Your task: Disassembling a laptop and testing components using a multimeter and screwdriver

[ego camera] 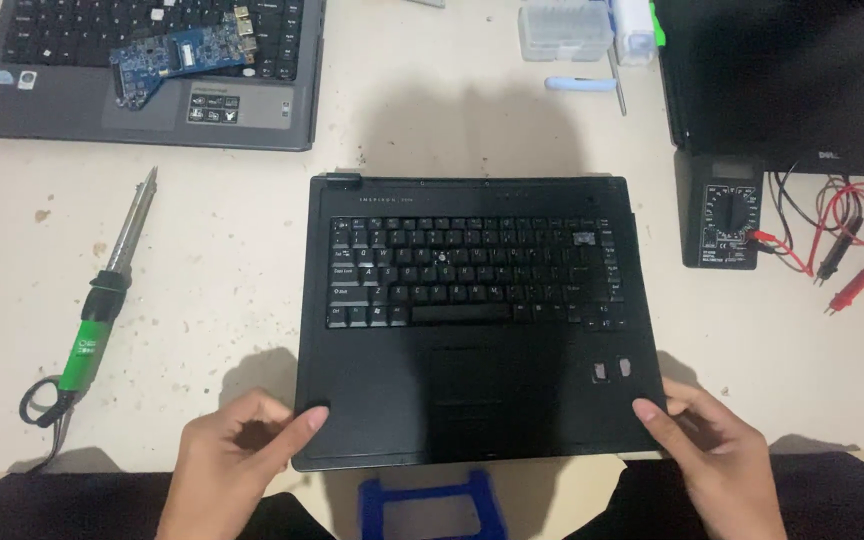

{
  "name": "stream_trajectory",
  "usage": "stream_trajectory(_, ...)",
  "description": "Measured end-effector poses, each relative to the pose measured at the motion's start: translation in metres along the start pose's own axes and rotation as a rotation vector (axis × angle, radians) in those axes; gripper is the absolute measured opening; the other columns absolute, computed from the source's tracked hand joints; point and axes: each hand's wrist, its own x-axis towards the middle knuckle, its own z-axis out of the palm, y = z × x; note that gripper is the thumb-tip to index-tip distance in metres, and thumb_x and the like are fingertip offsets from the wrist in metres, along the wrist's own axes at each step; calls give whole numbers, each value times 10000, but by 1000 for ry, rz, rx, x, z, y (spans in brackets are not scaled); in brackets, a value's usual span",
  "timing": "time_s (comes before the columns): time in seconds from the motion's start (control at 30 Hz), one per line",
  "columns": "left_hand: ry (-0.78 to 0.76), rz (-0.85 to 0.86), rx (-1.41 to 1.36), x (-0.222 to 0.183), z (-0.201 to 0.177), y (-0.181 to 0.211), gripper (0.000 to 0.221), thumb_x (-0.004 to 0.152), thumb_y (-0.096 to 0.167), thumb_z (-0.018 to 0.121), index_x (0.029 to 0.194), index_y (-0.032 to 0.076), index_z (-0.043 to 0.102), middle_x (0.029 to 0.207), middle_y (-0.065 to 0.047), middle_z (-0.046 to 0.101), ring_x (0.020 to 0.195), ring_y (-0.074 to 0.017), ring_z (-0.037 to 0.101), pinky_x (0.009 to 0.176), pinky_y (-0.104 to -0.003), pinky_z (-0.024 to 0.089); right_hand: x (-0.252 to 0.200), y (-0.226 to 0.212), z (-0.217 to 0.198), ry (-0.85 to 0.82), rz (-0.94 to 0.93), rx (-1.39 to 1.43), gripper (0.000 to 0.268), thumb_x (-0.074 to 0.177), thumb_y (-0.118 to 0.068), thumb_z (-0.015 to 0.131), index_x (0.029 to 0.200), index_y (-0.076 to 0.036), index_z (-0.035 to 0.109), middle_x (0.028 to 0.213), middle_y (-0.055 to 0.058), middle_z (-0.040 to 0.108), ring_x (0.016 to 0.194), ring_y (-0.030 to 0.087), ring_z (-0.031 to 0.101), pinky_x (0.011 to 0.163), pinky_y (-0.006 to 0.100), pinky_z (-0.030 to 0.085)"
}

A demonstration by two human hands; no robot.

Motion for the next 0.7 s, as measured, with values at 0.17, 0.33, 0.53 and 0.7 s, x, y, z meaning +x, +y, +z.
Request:
stream_trajectory(0.17,-52,-69,65,1,-2,4,414,904,240,994,671,21,730,594,-65,571,622,-162,462,631,-330,388,-5,-4,2,-15,12,27,364,962,39,791,1319,34,861,948,105,772,1027,165,675,1056,326,548)
stream_trajectory(0.33,-65,-85,-34,6,4,-11,448,936,176,991,688,3,660,625,-79,465,664,-189,396,643,-373,344,-8,8,0,52,5,107,433,919,124,801,1345,57,847,979,186,777,951,190,600,1005,324,512)
stream_trajectory(0.53,-24,32,-88,4,7,-16,508,955,162,960,722,71,518,710,-35,356,681,-181,335,645,-352,283,-17,-27,-4,115,69,5,510,881,156,851,1374,26,878,892,172,691,755,294,579,783,368,480)
stream_trajectory(0.7,-2,63,-33,5,9,-14,479,956,181,934,655,38,589,614,-53,440,628,-163,387,618,-368,330,-23,-28,7,108,76,92,473,899,217,771,1353,99,834,1050,276,864,1006,225,681,1042,341,538)
